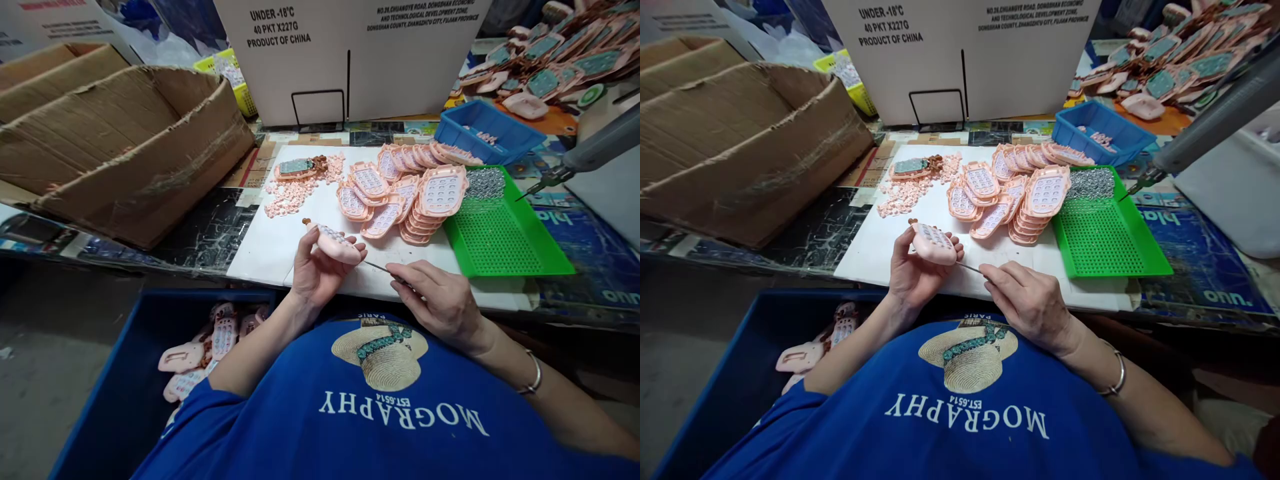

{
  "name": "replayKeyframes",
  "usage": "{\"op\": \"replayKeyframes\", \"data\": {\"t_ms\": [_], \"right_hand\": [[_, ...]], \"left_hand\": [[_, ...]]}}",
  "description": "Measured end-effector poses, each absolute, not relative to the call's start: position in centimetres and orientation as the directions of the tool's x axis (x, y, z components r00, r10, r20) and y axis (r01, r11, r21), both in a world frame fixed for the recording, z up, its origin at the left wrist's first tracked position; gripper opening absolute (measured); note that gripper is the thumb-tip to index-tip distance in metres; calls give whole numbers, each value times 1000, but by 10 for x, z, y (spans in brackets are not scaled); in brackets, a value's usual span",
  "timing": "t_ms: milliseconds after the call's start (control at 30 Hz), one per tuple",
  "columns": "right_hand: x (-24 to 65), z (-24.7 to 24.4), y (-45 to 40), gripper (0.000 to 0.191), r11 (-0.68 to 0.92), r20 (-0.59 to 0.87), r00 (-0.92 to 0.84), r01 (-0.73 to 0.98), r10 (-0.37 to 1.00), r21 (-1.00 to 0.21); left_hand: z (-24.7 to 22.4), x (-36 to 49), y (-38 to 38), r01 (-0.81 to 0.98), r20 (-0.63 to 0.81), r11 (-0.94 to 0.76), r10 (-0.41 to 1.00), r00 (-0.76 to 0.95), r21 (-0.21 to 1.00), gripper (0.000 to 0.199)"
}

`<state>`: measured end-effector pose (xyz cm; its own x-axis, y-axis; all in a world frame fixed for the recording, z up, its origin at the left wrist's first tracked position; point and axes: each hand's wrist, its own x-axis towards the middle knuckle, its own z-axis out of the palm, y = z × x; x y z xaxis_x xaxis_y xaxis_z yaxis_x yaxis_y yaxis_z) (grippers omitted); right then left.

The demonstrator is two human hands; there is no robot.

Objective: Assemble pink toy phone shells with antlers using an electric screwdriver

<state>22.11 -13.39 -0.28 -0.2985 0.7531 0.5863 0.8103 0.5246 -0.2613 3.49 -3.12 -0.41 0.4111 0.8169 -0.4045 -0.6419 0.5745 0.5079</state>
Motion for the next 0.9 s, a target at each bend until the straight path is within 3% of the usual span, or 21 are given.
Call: {"op": "replayKeyframes", "data": {"t_ms": [367,633,833,900], "right_hand": [[218,-4,-131,23,521,577,-313,820,755,-237],[216,-5,-132,24,505,570,-299,828,765,-243],[217,-6,-134,26,491,586,-350,866,730,-94],[217,-7,-136,26,495,567,-315,847,761,-194]], "left_hand": [[-3,36,-33,-665,-400,580,812,425,472,43],[-5,37,-34,-638,-408,558,828,384,531,44],[-5,35,-37,-631,-331,446,895,299,635,51],[-4,34,-38,-617,-311,423,906,288,663,52]]}}
